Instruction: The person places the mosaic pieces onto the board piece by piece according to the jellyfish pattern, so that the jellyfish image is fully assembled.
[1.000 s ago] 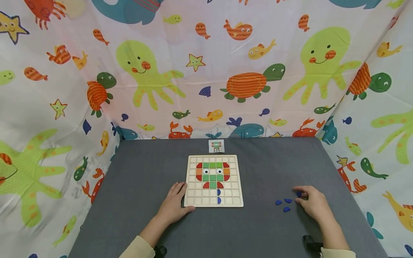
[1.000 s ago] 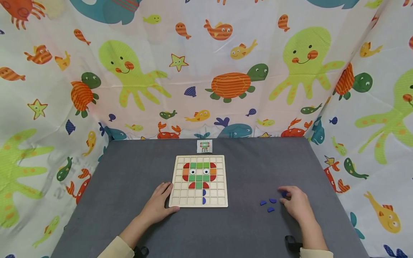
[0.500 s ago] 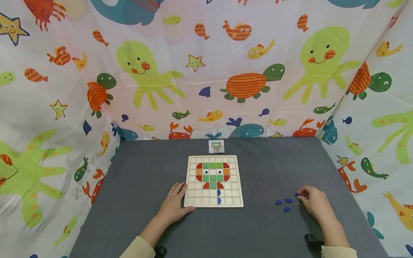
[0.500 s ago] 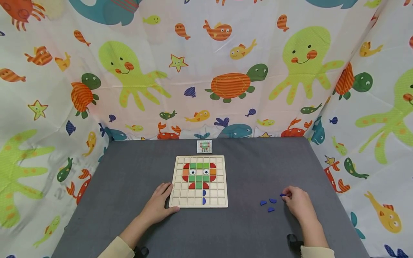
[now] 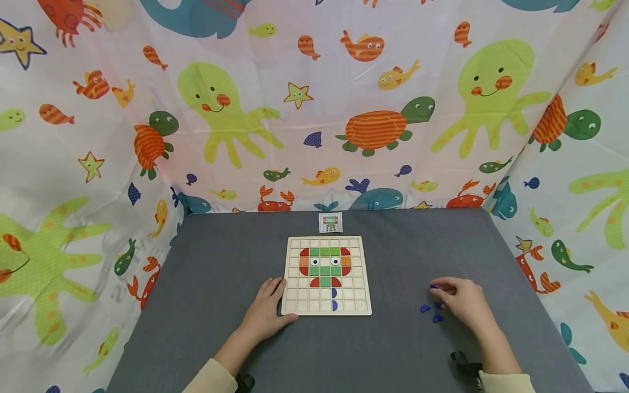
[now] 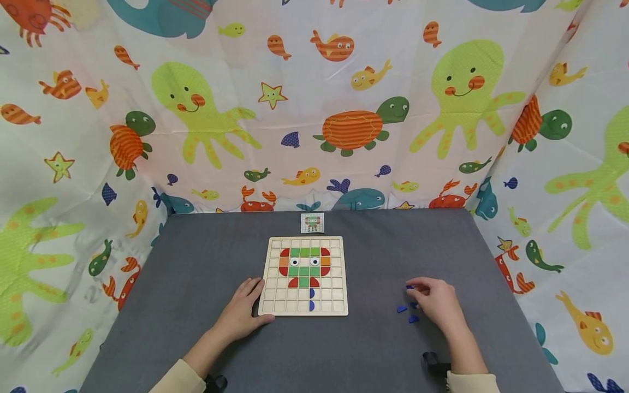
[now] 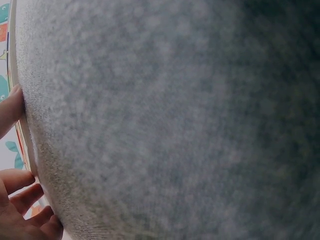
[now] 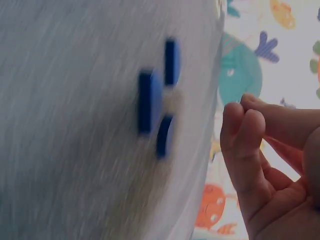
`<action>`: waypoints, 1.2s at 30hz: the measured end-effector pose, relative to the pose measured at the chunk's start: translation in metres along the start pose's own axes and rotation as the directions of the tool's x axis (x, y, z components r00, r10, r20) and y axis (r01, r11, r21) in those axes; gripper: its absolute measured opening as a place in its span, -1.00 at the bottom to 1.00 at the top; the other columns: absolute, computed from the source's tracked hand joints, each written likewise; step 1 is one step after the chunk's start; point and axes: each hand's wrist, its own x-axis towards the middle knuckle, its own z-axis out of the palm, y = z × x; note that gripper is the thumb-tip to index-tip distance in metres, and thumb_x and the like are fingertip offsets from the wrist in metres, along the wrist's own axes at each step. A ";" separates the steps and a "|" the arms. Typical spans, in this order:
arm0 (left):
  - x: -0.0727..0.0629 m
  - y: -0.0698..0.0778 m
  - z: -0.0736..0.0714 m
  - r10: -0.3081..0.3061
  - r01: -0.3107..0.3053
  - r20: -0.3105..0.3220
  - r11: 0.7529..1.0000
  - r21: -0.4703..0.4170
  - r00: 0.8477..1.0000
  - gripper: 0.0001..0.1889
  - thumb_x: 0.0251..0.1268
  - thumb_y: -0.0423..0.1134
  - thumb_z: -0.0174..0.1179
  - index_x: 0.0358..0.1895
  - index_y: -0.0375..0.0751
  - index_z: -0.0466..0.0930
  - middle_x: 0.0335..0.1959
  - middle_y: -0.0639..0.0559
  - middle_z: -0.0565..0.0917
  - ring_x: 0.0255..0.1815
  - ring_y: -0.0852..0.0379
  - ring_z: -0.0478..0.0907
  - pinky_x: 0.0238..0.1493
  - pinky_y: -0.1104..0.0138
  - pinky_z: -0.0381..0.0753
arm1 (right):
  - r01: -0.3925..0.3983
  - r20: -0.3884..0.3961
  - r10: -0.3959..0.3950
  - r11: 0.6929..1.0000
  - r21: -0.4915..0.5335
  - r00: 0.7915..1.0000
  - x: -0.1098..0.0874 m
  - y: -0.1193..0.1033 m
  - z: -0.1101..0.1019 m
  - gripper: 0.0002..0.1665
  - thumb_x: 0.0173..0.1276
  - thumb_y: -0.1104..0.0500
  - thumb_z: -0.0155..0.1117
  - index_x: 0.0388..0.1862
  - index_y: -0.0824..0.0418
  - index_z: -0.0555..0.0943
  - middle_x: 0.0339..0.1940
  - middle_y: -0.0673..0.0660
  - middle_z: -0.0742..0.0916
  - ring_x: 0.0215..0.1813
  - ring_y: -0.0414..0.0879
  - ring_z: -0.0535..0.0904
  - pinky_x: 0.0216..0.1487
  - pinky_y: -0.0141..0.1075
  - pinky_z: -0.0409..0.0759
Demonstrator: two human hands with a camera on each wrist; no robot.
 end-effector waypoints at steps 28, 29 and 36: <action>-0.001 0.001 -0.002 0.008 -0.009 -0.009 1.000 -0.008 1.000 0.03 0.12 0.18 0.46 0.57 -0.22 0.20 0.56 -0.15 0.25 0.62 -0.21 0.05 0.40 -0.10 0.38 | -0.047 0.144 -0.011 0.918 0.394 0.990 0.026 -0.125 0.115 -0.89 0.32 0.21 0.44 -0.27 0.26 0.76 -0.51 0.18 0.75 -0.47 -0.03 0.63 -0.51 -0.35 0.50; 0.000 0.001 -0.003 0.009 -0.009 -0.010 1.000 -0.012 1.000 0.03 0.12 0.18 0.47 0.57 -0.22 0.20 0.56 -0.15 0.25 0.62 -0.21 0.05 0.40 -0.10 0.38 | -0.048 0.147 -0.012 0.916 0.397 0.989 0.026 -0.128 0.119 -0.89 0.32 0.21 0.45 -0.28 0.26 0.76 -0.53 0.16 0.75 -0.49 -0.06 0.63 -0.51 -0.35 0.50; -0.002 0.001 -0.004 0.008 -0.008 -0.014 1.000 -0.025 1.000 0.03 0.11 0.17 0.47 0.57 -0.23 0.20 0.56 -0.16 0.25 0.62 -0.22 0.05 0.40 -0.11 0.38 | -0.039 0.165 -0.030 0.916 0.400 0.986 0.025 -0.146 0.142 -0.89 0.32 0.23 0.43 -0.28 0.29 0.75 -0.53 0.15 0.76 -0.52 -0.06 0.65 -0.52 -0.34 0.53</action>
